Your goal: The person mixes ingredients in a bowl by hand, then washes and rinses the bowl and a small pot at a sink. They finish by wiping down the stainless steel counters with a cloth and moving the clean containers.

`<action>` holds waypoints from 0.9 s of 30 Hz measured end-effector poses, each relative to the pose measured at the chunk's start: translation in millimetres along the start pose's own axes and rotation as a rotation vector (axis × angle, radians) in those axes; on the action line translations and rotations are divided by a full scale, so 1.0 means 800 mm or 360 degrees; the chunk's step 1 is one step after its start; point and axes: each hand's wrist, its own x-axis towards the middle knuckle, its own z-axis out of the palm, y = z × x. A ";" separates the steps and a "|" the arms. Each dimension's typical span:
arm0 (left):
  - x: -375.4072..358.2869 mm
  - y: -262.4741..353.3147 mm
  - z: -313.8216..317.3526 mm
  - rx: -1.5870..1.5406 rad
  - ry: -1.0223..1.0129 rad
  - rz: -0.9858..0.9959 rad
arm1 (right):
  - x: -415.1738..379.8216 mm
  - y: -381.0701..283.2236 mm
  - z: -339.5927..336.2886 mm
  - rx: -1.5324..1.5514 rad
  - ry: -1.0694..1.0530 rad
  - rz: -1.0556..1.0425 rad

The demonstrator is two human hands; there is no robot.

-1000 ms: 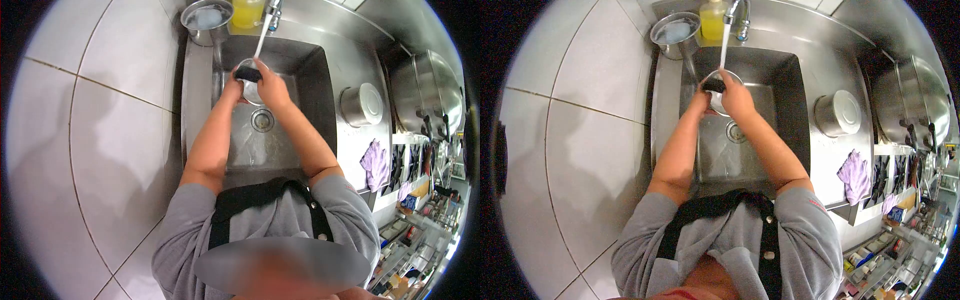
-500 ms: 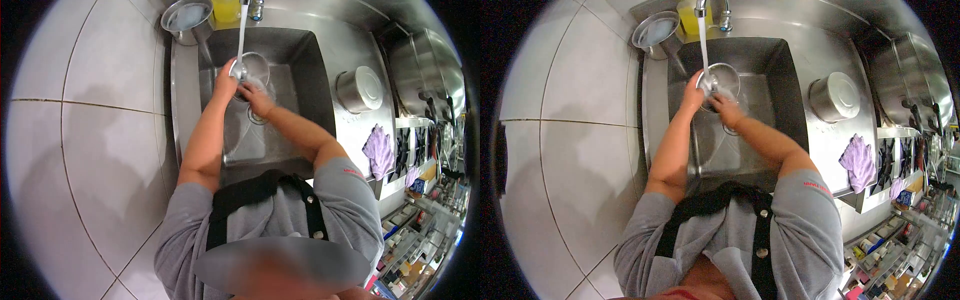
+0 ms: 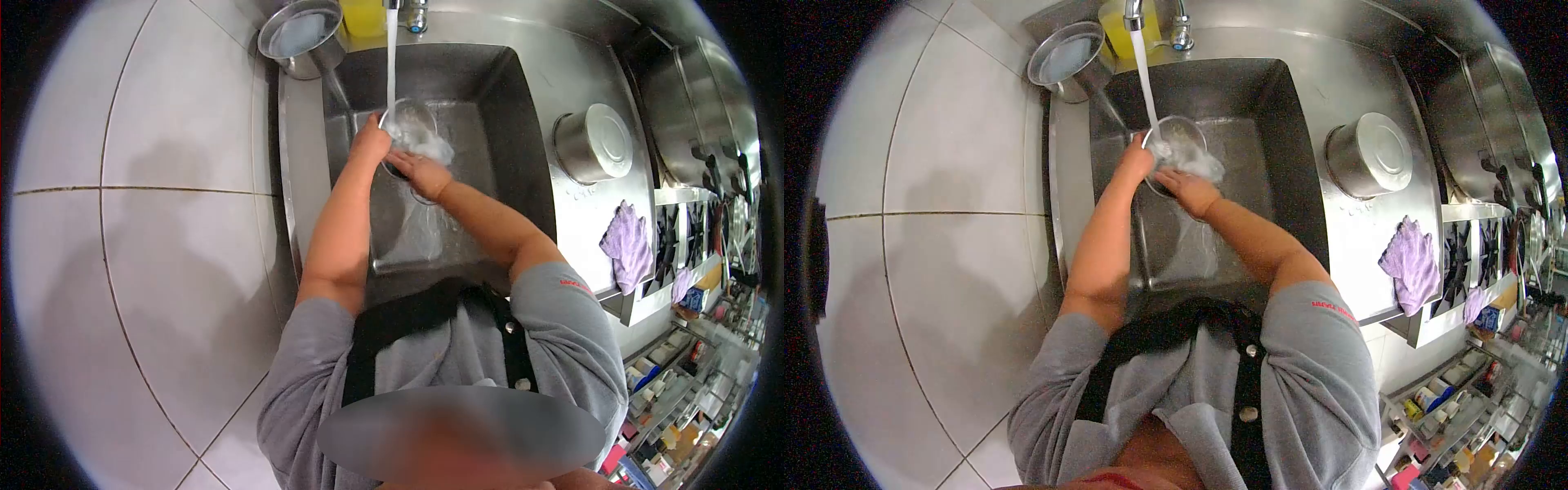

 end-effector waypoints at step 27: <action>-0.024 0.018 -0.009 0.0201 -0.0014 0.0194 | 0.036 0.055 -0.070 -0.1901 -0.0849 -0.0736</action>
